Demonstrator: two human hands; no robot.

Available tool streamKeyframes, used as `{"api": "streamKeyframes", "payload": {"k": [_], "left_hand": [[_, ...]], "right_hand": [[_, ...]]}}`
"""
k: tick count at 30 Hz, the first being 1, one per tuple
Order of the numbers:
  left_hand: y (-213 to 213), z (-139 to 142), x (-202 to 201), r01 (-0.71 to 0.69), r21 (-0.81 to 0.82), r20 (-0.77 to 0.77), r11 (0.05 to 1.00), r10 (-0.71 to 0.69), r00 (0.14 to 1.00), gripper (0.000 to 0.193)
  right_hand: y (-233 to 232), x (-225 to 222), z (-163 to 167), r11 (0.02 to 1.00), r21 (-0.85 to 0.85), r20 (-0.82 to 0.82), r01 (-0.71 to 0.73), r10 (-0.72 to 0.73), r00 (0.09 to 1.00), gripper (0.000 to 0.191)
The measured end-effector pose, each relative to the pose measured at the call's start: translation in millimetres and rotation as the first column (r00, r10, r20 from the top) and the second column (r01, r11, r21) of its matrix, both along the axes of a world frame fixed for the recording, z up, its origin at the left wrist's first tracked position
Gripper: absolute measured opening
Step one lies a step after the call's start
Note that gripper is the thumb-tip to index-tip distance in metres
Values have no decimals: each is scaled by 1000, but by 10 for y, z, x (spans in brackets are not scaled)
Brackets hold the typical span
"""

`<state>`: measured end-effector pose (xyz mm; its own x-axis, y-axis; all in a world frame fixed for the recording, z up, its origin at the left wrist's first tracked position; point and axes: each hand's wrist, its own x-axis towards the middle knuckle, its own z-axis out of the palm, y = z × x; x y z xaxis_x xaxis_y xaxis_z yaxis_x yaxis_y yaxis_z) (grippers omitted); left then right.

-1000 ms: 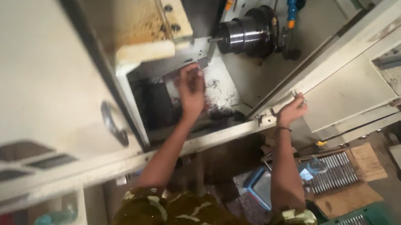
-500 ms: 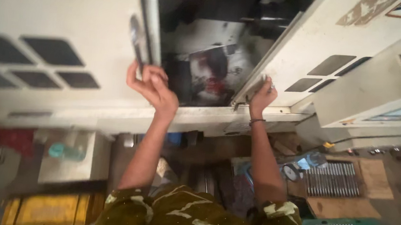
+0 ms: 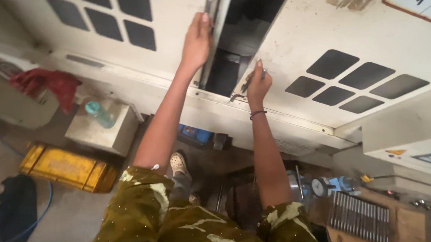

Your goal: The person inspects cylindrical metal rods by holding them in both hands, rotating them, and comparing them. They open a machine door to briefly place a rod inside, then close it and continue handling the rods.

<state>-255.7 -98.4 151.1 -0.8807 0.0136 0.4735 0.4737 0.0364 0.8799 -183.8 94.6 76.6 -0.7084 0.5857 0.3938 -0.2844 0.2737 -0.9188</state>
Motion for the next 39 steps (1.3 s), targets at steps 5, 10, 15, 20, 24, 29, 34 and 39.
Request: {"api": "streamKeyframes", "payload": {"k": [5, 10, 15, 20, 24, 29, 34, 39], "left_hand": [[43, -31, 3, -97, -51, -15, 994, 97, 995, 51], [57, -14, 172, -159, -77, 111, 984, 167, 980, 50], [-7, -17, 263, -139, -110, 188, 984, 158, 969, 49], [-43, -187, 196, -106, -95, 126, 990, 118, 985, 47], [-67, -328, 61, -90, -70, 59, 994, 94, 994, 46], [-496, -373, 160, -19, -35, 19, 999, 19, 1000, 44], [-1708, -475, 361, 48, 351, 137, 935, -102, 985, 27], [-3005, -661, 484, -358, 418, 217, 835, 290, 932, 23]], "right_hand": [[-408, -17, 212, 994, -11, 56, -113, 113, 992, 61], [-733, -28, 391, 982, 9, 92, -188, 187, 978, 59], [-941, -33, 469, 973, 42, 100, -225, 220, 970, 57], [-1023, -177, 337, 985, 90, 95, -150, 142, 985, 52], [-1002, -332, 104, 979, -36, -5, -200, 200, 980, 46], [-947, -295, -100, 842, 494, 15, 218, -259, 966, 31], [-1722, -230, 38, 992, -1, -49, -130, 130, 990, 19], [-3324, -343, 53, 698, 53, 74, -714, 711, 700, 15]]}}
